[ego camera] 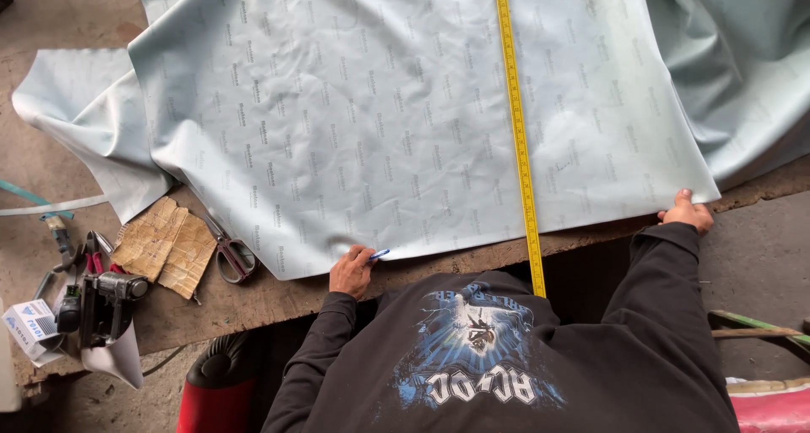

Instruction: Measuring and marking dimensions on a large piece of upholstery fabric using a tape measure and a pen on a workshop table.

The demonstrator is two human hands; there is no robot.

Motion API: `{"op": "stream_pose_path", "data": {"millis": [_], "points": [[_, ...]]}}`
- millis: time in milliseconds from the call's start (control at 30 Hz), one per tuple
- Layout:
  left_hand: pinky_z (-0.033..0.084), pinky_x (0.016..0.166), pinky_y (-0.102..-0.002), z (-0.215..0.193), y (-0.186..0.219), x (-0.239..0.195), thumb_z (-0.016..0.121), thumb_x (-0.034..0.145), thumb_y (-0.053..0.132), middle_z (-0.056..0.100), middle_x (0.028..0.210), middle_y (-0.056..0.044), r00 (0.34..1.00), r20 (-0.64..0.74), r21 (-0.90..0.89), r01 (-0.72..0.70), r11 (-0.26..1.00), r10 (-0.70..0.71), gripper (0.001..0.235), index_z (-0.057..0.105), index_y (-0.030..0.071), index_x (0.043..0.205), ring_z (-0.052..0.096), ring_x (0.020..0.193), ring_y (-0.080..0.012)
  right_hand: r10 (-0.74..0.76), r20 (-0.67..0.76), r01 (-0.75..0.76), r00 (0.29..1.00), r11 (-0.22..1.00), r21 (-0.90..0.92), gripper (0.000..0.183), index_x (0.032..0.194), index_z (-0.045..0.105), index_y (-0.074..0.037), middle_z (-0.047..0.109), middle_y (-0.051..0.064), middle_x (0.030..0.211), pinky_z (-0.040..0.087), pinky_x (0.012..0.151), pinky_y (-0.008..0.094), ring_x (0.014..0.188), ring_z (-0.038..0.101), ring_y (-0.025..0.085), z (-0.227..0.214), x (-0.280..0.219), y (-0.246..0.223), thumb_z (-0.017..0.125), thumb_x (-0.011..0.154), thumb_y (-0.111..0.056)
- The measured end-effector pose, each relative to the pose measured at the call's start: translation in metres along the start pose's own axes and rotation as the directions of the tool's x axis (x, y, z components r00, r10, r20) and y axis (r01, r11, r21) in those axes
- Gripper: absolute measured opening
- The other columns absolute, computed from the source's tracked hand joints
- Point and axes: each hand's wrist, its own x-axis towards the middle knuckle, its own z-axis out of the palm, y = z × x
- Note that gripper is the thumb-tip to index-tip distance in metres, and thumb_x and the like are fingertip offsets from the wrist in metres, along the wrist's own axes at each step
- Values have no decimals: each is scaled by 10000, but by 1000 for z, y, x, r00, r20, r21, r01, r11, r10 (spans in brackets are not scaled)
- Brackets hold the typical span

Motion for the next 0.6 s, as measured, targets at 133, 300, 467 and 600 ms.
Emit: {"op": "stream_pose_path", "data": {"millis": [133,300,467,600], "points": [[477,499,-429,-2,0,3,619,1011,244,616,1125,61,998,65,-13,22,1000,-21,128,685,277,1116,617,730,-268,-15,22,17,1000,999,-51,425,946,700,-100,724,102,748,528,525,407,583,637,196,-6,-14,-5,729,1083,-501],[484,504,-436,-8,0,6,626,1007,243,602,1123,67,994,108,-22,34,999,-32,126,688,277,1110,616,712,-271,-13,-6,13,1000,1000,-15,477,828,590,-141,677,104,713,491,538,406,578,609,182,3,-9,13,730,1131,-482],[385,453,-462,-11,2,10,685,996,337,535,1148,-12,997,66,-62,-31,998,35,153,682,293,1142,458,568,-286,56,116,-55,992,998,-8,491,1023,716,-74,751,74,867,554,458,360,649,755,178,1,-44,33,694,985,-563],[630,684,-504,5,23,38,687,976,473,512,1075,41,1000,-16,-88,0,996,-2,199,639,371,1140,709,774,-362,105,557,-37,824,991,-132,639,1329,605,20,675,312,1171,619,733,529,1004,727,385,-20,-159,59,780,1044,-525]]}}
